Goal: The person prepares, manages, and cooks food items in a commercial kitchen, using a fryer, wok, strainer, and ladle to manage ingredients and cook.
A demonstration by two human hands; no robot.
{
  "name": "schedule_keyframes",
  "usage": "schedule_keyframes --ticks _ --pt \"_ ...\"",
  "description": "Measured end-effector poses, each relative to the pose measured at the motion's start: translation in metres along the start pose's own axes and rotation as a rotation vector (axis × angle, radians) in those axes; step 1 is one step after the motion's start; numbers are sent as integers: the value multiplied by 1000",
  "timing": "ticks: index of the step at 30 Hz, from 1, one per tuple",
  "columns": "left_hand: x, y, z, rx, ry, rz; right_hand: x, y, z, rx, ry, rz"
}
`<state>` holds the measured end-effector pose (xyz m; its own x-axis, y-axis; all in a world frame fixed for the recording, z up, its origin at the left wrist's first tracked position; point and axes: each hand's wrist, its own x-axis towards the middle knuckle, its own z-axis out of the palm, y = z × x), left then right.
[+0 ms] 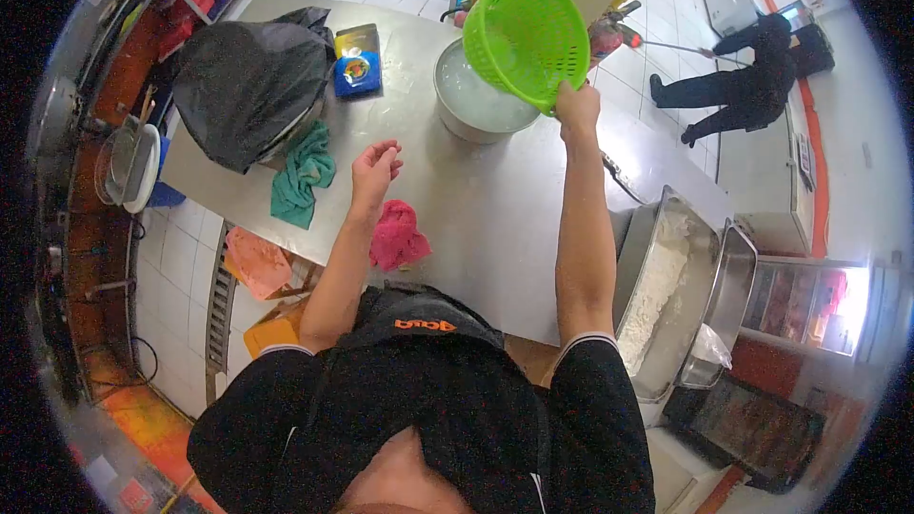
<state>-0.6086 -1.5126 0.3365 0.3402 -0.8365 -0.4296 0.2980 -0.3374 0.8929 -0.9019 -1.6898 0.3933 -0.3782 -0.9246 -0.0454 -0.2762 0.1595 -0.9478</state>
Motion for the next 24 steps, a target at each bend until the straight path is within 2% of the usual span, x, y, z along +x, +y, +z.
schedule_keyframes --ticks 1,2,4,5,7,8,10,11,12,14,15,16,18,19,20,22,23,24 --pt "0 -2 -3 -27 9 22 -2 -10 -4 -294 29 -126" --pt "0 -3 -5 -50 15 48 -4 -20 -10 -432 8 -192" --pt "-2 -5 -11 -32 26 45 -2 -16 -8 -3 -133 -32" --pt "-2 -6 -11 -26 35 38 2 -17 -6 -3 -135 -40" --pt "-7 -10 -13 -47 42 32 -1 -22 -4 -481 96 -155" --pt "-8 -9 -16 -54 43 34 -1 -21 -4 -478 89 -158" --pt "-14 -9 -23 -38 42 52 3 -24 -6 -117 -64 -77" --pt "-16 -12 -24 -28 36 57 4 -22 -7 211 -151 50" --pt "-18 -15 -26 -36 43 53 5 -26 -6 203 -159 48" --pt "-23 -21 -37 -42 66 38 7 -33 -7 -170 36 -85" --pt "-24 -21 -41 -39 65 45 -3 -49 -9 -391 44 -118" --pt "-28 -23 -45 -25 71 49 5 -35 -8 -386 46 -118" --pt "-35 -24 -51 -26 87 50 31 6 -5 -98 -37 51" --pt "-38 -23 -55 -28 84 36 31 7 -4 -294 91 -35" --pt "-44 -24 -60 -24 84 19 32 8 -6 -299 74 -40" --pt "-46 -31 -68 -20 106 33 17 -3 -9 17 -100 -9" --pt "-46 -34 -70 -18 110 49 10 -6 -5 137 -86 46" --pt "-45 -37 -69 -23 123 47 7 -15 -8 134 -100 46"
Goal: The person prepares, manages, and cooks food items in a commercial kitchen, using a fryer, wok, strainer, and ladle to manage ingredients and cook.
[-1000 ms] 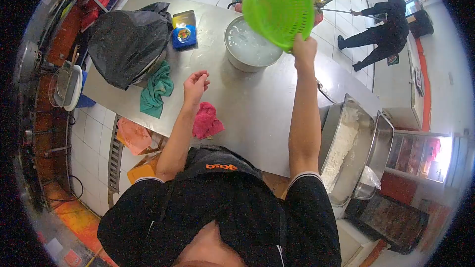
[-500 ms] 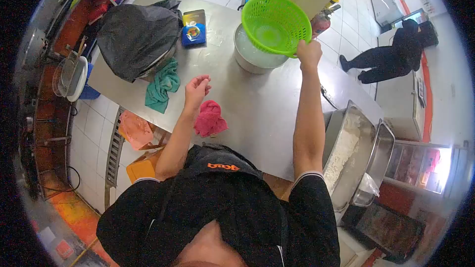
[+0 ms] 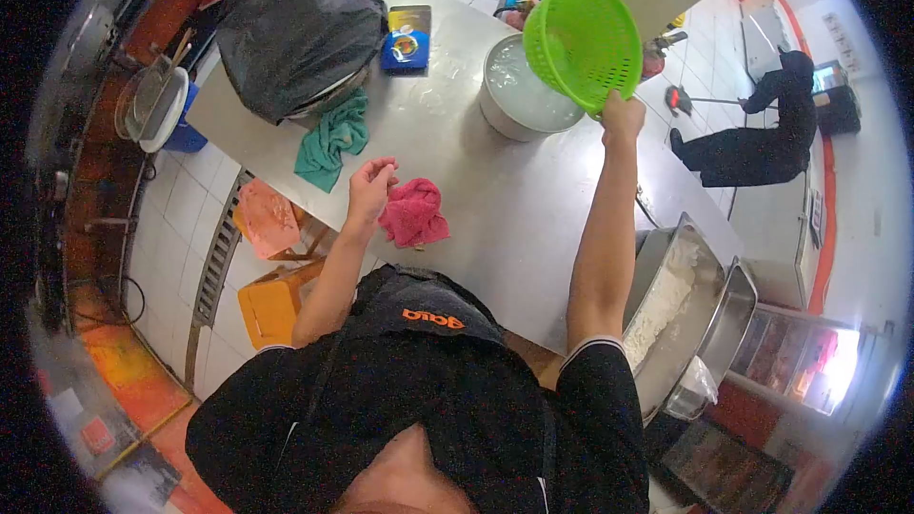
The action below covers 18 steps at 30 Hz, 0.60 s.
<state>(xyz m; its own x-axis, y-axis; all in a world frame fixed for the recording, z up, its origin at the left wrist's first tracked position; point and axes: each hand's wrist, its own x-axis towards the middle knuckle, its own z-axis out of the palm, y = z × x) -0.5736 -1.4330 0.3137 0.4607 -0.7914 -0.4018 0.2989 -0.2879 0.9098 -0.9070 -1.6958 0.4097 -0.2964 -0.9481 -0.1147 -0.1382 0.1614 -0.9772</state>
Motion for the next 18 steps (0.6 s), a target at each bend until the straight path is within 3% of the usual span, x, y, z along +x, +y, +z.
schedule_keyframes --ticks 2,4,5,8,12,18 --pt "-4 -5 -6 -20 1 11 -9 -14 0 -433 94 -131" --pt "-13 0 -9 -13 22 10 -16 -11 5 -185 16 -123" --pt "-16 2 -8 -23 10 7 -21 -16 6 -316 104 -117" --pt "-23 2 -11 -38 20 -11 13 22 -2 -190 52 -104" --pt "-30 -6 -18 12 45 -4 -7 18 2 -192 46 -157" --pt "-40 -5 -25 8 81 -46 -69 -13 26 -450 282 -466"
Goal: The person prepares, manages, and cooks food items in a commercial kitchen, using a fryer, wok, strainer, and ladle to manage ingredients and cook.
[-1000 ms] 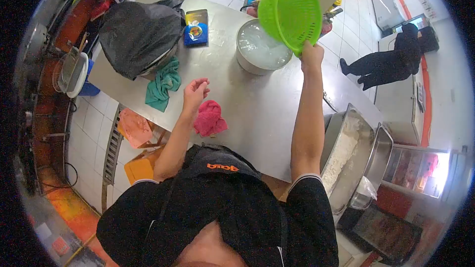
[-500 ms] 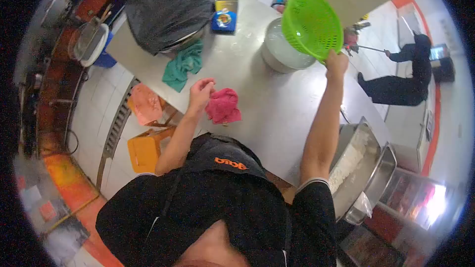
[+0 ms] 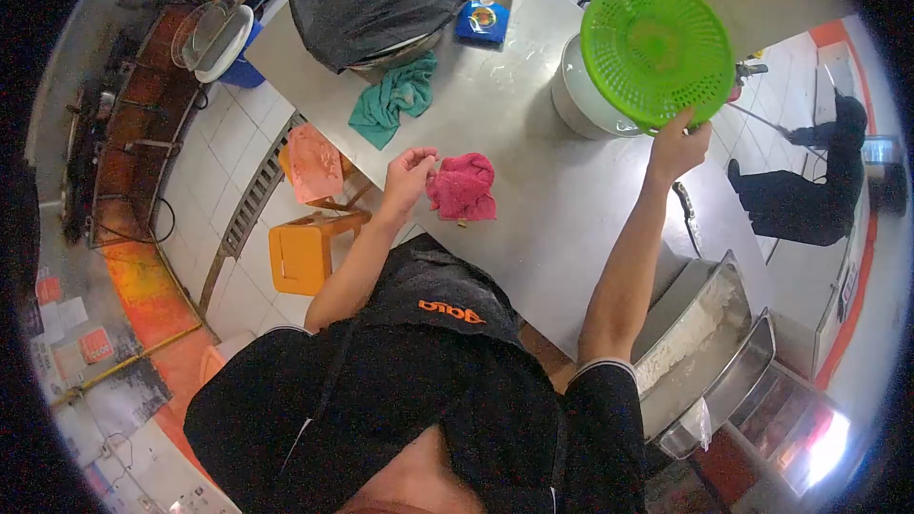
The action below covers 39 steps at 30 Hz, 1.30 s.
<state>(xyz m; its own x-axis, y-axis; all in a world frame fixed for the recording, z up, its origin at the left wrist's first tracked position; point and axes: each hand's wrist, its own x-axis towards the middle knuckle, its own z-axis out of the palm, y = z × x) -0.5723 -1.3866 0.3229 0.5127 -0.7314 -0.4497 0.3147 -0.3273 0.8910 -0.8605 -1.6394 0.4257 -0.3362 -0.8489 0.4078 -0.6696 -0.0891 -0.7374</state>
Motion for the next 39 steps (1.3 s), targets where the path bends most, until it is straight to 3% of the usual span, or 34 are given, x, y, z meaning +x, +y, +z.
schedule_keyframes --ticks 2,5,6,7,8,9,10,12,16,18,19,21,22,27,29,32,34,36,37,39 --pt "-4 1 -2 55 14 40 -31 -29 -2 309 137 -51" --pt "-8 10 -7 10 16 20 -83 -37 3 312 -11 -132" --pt "-6 10 -9 8 6 15 -104 -36 4 176 -87 -165" --pt "-3 11 -13 -47 27 21 -127 -49 3 134 -202 -76" --pt "0 13 -18 -101 44 27 -149 -50 11 123 -230 -190" --pt "4 14 -23 -100 23 26 -169 -62 13 119 -371 -47" --pt "8 12 -31 -115 88 46 -190 -48 29 140 -372 -152" --pt "22 8 -43 -133 172 105 -216 -61 39 148 -512 -57" --pt "44 17 -63 -101 251 206 -253 -53 65 149 -534 -53" --pt "55 24 -66 -21 407 388 -255 -57 74 131 -563 -19" --pt "55 36 -61 -20 387 381 -257 -58 76 149 -573 21" --pt "49 63 -52 -8 352 611 -262 -55 76 157 -577 76" --pt "49 73 -46 -9 338 608 -264 -51 78 192 -594 97" --pt "65 132 8 25 -94 725 -230 -58 55 154 -638 76" --pt "72 166 42 187 -293 724 -202 -50 33 240 -524 105" --pt "95 201 101 436 -511 647 -148 2 14 120 -292 413" --pt "142 189 151 553 -573 661 -115 26 17 35 -186 486" --pt "202 163 200 786 -461 949 -89 54 31 -67 -45 464" --pt "228 153 222 790 -466 963 -80 63 37 -58 -33 466" --pt "268 143 256 1091 -521 831 -62 76 49 43 -171 614"
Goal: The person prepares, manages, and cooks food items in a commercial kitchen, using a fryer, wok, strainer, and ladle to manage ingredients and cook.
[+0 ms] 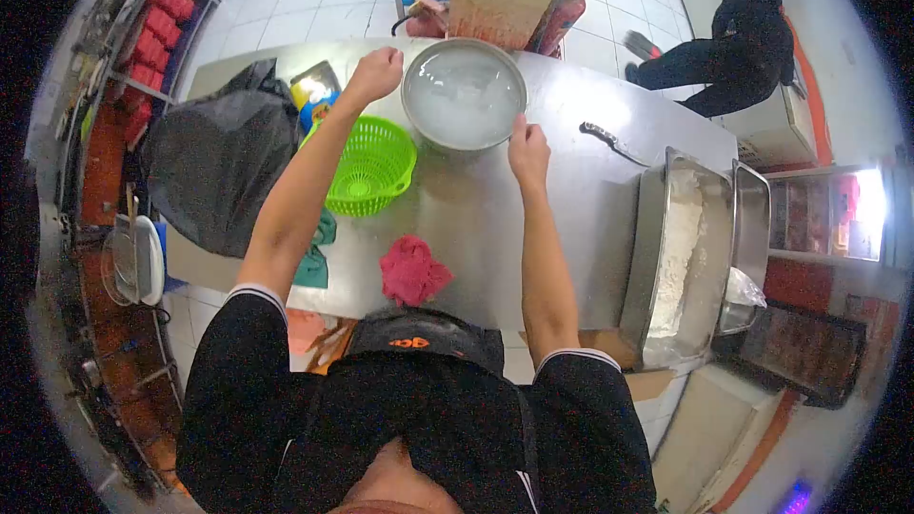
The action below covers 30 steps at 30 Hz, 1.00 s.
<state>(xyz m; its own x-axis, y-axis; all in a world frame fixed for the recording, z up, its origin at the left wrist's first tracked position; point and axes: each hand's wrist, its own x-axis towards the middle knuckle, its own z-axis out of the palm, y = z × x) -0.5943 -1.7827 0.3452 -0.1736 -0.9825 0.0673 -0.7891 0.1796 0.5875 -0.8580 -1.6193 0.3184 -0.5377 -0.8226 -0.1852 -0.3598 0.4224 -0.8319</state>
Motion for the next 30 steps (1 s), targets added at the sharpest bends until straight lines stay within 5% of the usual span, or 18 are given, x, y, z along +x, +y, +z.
schedule_keyframes --ticks 5,11,22,30 --pt "23 -2 20 -10 -150 21 12 2 13 -105 71 -161" --pt "23 -21 40 -23 99 330 10 11 20 34 156 -303" --pt "-46 102 -25 -191 62 378 -63 -17 -84 159 300 -319" --pt "-153 197 -48 -312 -69 577 -224 -15 -183 84 546 -200"
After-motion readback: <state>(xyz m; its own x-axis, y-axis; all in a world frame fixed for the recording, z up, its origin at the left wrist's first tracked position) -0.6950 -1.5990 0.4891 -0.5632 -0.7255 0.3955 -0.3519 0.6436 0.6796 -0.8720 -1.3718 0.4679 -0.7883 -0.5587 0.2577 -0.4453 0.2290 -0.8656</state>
